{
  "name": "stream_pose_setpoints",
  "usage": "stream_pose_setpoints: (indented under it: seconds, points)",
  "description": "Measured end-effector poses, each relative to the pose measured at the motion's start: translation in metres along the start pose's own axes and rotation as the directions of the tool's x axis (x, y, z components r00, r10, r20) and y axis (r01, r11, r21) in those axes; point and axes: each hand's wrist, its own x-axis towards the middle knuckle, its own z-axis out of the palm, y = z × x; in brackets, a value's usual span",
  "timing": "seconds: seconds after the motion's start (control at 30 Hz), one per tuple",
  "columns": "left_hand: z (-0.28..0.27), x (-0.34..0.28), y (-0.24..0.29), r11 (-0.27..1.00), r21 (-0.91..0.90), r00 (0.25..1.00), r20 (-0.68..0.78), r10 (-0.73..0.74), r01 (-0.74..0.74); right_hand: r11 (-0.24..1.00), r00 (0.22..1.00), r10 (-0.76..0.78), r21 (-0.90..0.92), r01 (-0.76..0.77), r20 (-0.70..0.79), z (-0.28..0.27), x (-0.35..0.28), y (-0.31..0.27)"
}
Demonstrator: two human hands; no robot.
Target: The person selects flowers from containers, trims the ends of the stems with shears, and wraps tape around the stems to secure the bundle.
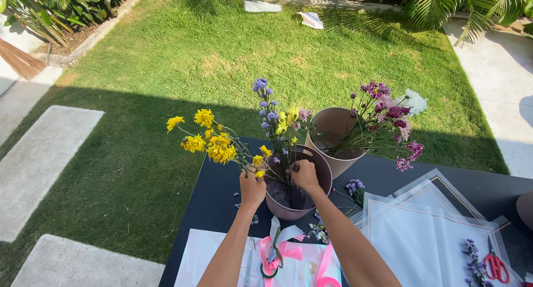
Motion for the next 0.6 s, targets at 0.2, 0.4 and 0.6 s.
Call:
stream_pose_setpoints:
  seconds: [0.2,0.4,0.6]
  points:
    - [-0.022,-0.018,0.052,0.99,-0.065,0.992,-0.017,0.122,-0.122,0.987,0.979,-0.148,0.039,0.155,-0.142,-0.041,-0.034,-0.045]
    - [-0.036,-0.044,0.07,0.985,-0.165,0.998,0.029,0.056,-0.05,0.974,0.959,-0.207,0.053,0.221,-0.195,-0.074,-0.051,-0.052]
    - [-0.043,-0.094,0.054,0.981,-0.195,0.999,-0.028,-0.026,0.02,0.946,0.926,-0.285,0.086,0.314,-0.248,-0.099,-0.067,-0.076]
